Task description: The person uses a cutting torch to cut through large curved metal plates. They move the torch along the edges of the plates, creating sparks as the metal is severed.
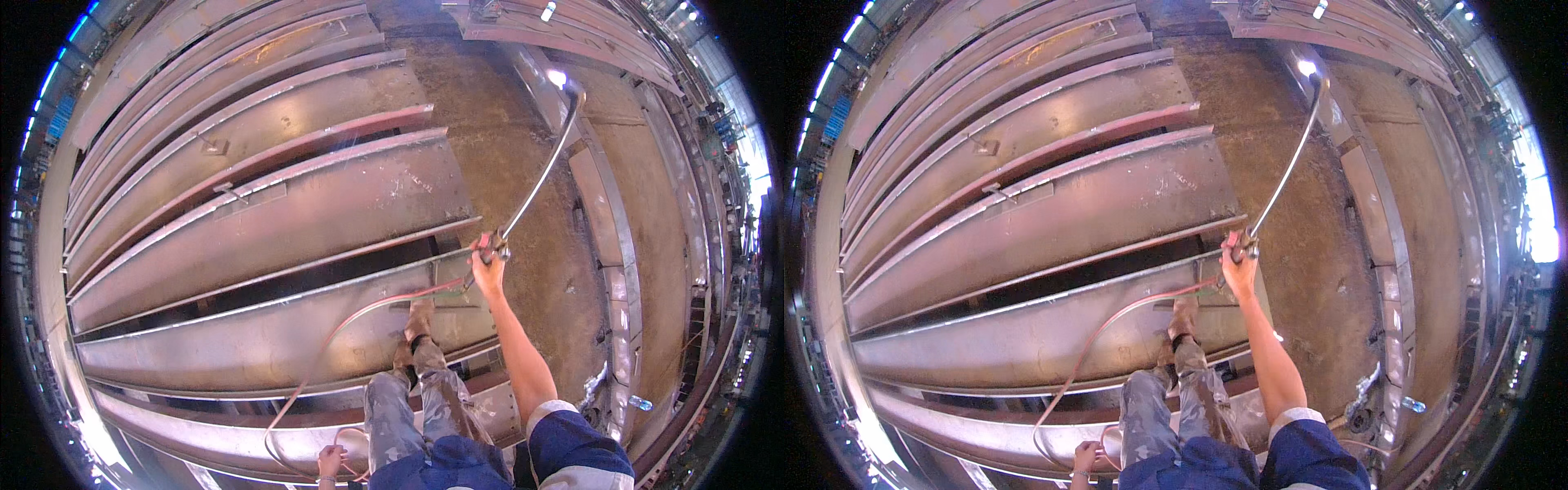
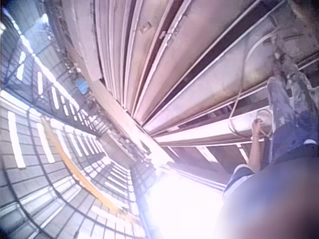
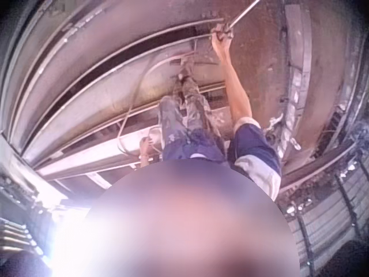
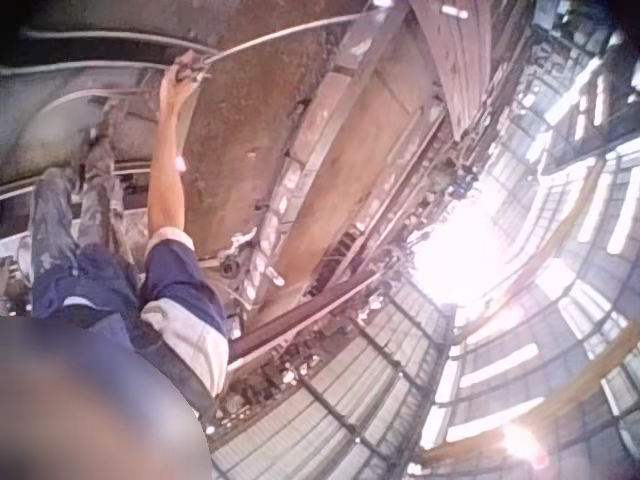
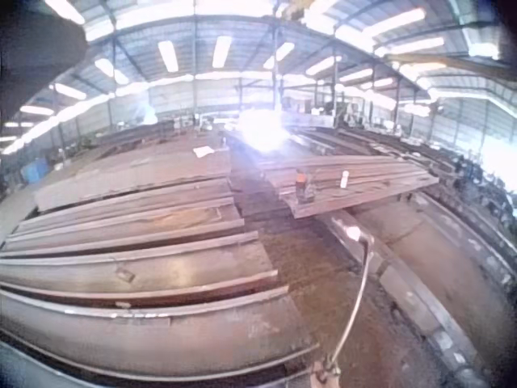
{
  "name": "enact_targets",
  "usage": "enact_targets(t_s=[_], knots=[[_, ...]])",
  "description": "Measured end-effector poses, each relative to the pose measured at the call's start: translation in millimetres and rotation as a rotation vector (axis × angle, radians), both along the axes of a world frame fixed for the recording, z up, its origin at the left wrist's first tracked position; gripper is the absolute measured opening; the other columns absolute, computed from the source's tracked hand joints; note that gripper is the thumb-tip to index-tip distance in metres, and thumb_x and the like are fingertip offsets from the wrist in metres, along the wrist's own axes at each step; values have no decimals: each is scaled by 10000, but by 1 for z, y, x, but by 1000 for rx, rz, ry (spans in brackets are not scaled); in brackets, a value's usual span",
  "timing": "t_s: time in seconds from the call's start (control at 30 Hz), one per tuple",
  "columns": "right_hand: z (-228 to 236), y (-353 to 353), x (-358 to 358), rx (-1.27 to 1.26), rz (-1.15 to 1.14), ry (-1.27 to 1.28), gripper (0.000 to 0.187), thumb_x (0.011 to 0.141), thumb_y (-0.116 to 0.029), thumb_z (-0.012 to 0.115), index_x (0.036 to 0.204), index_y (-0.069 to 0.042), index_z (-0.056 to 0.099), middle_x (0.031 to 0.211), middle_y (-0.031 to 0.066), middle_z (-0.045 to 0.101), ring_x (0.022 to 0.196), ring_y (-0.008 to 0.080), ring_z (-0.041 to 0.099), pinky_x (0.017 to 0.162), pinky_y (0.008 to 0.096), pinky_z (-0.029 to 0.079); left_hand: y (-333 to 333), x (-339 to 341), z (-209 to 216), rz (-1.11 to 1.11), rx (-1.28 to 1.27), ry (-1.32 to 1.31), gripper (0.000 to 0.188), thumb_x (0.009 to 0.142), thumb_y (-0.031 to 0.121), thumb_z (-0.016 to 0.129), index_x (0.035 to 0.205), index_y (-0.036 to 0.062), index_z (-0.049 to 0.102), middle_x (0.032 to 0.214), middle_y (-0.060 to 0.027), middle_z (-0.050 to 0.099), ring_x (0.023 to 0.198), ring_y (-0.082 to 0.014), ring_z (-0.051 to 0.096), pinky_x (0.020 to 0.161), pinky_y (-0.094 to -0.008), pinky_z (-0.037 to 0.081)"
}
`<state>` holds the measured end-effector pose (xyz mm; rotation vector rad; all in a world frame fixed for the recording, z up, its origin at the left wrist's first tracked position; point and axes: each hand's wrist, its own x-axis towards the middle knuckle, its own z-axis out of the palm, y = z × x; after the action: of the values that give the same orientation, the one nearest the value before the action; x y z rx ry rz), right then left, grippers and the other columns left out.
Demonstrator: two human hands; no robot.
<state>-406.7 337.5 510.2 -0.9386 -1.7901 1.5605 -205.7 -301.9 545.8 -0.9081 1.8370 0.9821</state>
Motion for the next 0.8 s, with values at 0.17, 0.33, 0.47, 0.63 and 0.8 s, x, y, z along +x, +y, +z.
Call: enact_targets(t_s=[0.17,0.33,0.47,0.63,0.8], knots=[[-79,21,5,-139,-191,-210,190,852,28,617,1033,-17,652,901,35,687,696,103,637,606,288,530,45,-57,-17,28,8,22,229,923,159,652,1020,-48,650,877,-170,723,730,-236,724,630,-329,604],[-134,68,37,-90,-222,-398,211,837,21,636,1040,22,696,932,77,719,870,172,677,790,341,533,82,-114,-3,-89,-24,43,227,909,176,674,1004,-30,665,877,-137,726,754,-212,719,626,-317,583],[-133,84,58,54,-232,-842,210,833,-23,651,1019,58,705,916,112,728,870,184,666,805,355,514,106,-169,19,-211,-105,3,324,902,270,662,1019,-31,669,936,-140,737,806,-210,734,663,-319,579],[-131,73,74,25,-202,-522,236,828,-86,672,1005,69,687,846,152,709,802,188,648,732,376,508,99,-221,34,-75,-192,-3,281,908,256,638,1010,-3,681,915,-119,742,763,-206,738,626,-311,580],[-139,62,85,101,-147,-638,242,853,-116,687,1016,62,672,822,160,690,767,211,637,714,382,500,36,-275,4,132,-284,132,399,930,365,657,993,-29,653,882,-149,730,752,-230,732,605,-332,575]])
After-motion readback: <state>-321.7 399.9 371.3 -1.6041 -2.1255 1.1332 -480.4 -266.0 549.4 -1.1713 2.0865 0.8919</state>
